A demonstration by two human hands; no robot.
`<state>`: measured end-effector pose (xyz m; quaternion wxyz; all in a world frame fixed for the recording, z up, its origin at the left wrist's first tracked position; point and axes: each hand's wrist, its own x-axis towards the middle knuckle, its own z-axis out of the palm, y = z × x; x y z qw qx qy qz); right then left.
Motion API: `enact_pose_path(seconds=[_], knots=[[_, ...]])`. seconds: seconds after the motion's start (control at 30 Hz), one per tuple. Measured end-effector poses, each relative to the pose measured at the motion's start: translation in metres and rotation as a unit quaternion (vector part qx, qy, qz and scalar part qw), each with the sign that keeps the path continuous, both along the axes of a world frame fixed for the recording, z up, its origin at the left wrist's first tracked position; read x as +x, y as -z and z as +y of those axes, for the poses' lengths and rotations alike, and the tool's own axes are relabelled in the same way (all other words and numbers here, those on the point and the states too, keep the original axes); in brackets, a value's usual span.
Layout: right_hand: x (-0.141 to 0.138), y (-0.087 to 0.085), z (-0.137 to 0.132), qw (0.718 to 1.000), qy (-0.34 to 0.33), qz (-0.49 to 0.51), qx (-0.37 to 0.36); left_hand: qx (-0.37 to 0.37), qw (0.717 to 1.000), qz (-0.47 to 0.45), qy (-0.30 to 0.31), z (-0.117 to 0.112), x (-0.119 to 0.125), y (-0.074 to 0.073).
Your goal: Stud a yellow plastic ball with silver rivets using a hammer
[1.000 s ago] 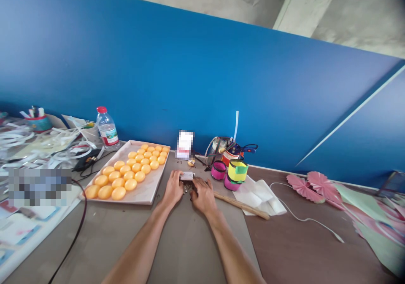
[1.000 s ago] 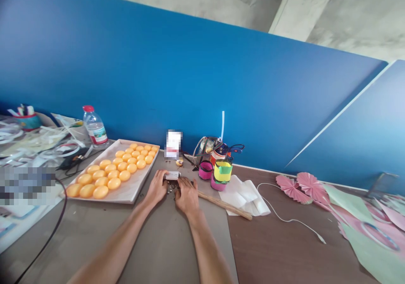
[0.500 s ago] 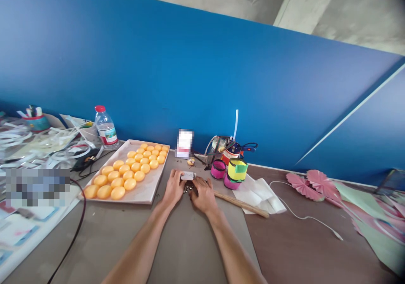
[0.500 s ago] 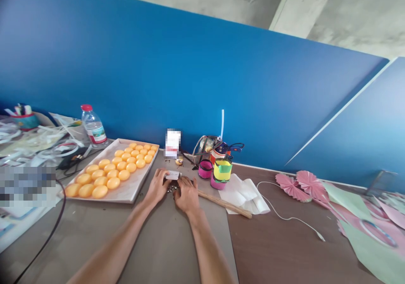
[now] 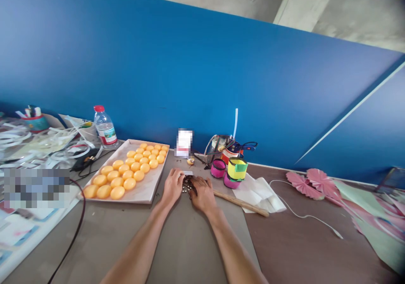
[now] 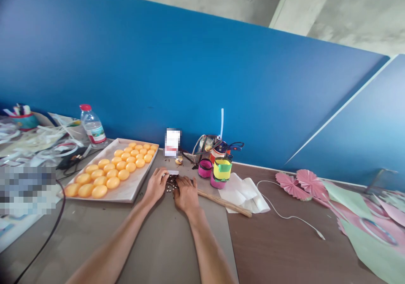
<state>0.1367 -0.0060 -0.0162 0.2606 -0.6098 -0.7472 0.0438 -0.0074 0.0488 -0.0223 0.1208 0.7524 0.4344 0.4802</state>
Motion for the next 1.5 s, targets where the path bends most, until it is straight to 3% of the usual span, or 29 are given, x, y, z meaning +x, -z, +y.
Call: enact_pose_path(seconds=[0.27, 0.5, 1.5], knots=[[-0.0026, -0.0074, -0.0020, 0.999, -0.022, 0.028, 0.005, -0.015, 1.000, -0.018, 0.006, -0.0017, -0.0012, 0.0011], [-0.0004, -0.0020, 0.0014, 0.998, -0.022, 0.060, 0.009, -0.029, 0.999, -0.014, -0.012, 0.0021, -0.0016, 0.0067], [-0.0018, -0.0093, -0.0018, 0.998, -0.030, 0.030, 0.046, 0.033, 0.999, -0.036, -0.022, -0.0021, 0.0010, -0.0019]])
